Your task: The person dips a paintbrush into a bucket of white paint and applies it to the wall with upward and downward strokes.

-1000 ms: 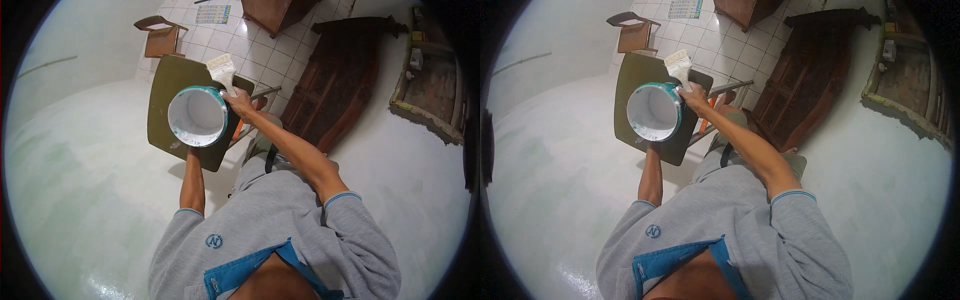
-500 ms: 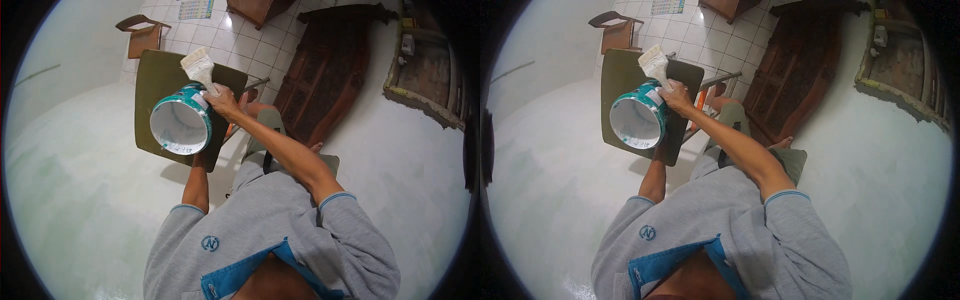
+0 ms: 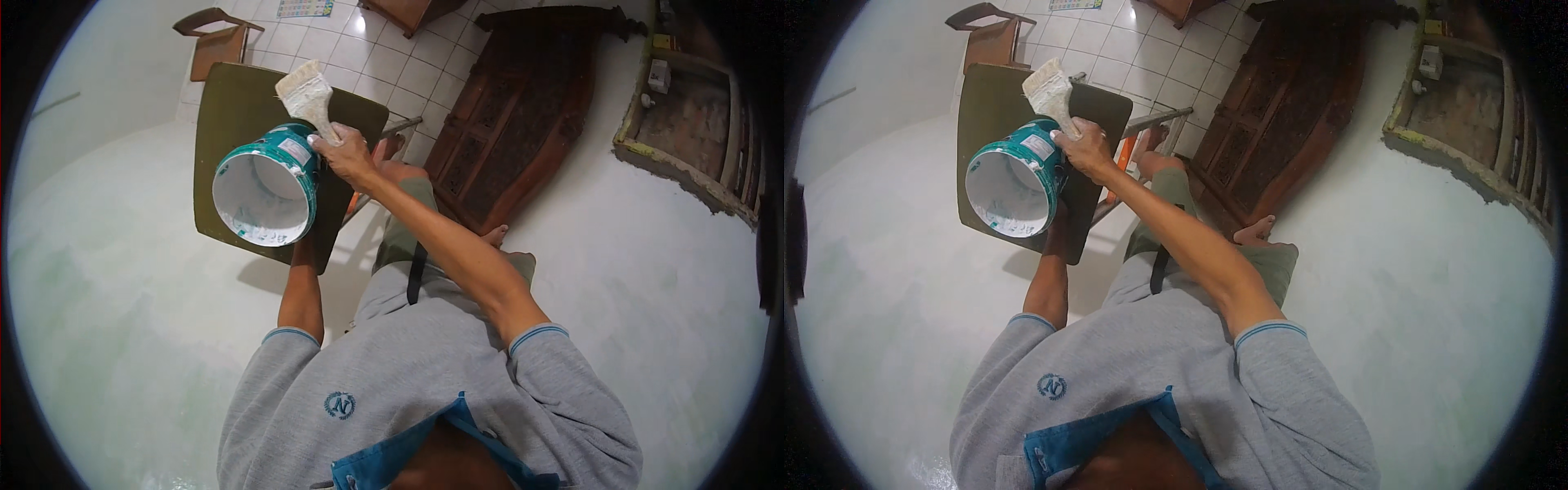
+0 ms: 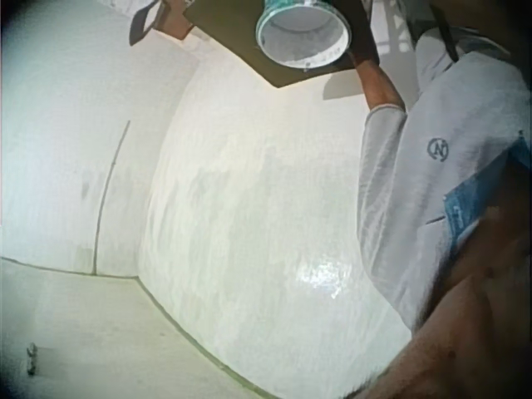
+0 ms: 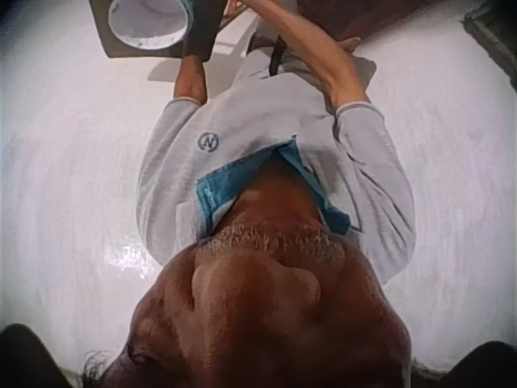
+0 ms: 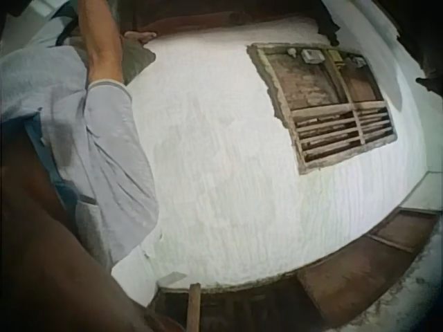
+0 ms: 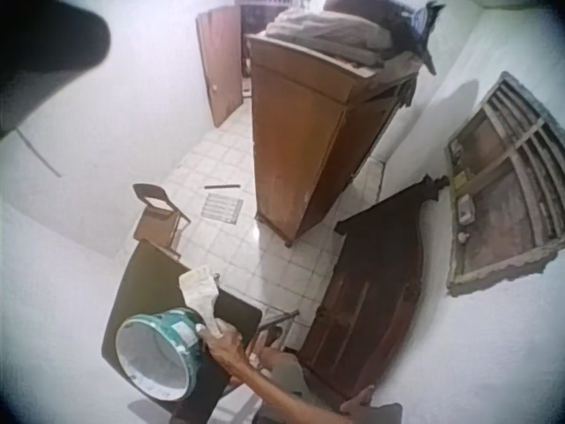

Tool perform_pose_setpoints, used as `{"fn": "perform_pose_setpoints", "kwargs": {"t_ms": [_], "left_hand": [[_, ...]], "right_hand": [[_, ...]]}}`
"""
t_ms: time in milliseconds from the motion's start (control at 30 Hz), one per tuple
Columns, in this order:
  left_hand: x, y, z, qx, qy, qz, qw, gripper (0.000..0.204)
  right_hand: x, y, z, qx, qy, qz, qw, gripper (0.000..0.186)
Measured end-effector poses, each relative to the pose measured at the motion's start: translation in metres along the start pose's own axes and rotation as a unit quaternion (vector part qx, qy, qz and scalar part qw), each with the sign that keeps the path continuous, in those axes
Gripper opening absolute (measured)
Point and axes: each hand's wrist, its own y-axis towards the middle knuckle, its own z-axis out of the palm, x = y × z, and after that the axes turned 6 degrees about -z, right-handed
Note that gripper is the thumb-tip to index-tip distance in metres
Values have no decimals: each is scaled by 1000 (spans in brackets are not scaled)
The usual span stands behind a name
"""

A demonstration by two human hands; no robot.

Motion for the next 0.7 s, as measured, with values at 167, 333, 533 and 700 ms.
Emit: {"fn": "perform_pose_setpoints", "kwargs": {"t_ms": [167, 333, 533, 700], "left_hand": [[3, 0, -2, -7, -9, -1, 1000, 47], [2, -13, 3, -7, -34, 3, 999, 47], [3, -34, 1, 5, -89, 20, 996, 47], [3, -35, 8, 28, -121, 33, 992, 48]], "right_hand": [[6, -8, -31, 4, -72, 3, 997, 36], [10, -24, -87, 5, -324, -253, 912, 32], [128, -80, -103, 89, -327, -142, 930, 34], [167, -101, -79, 176, -339, -253, 889, 30]]}}
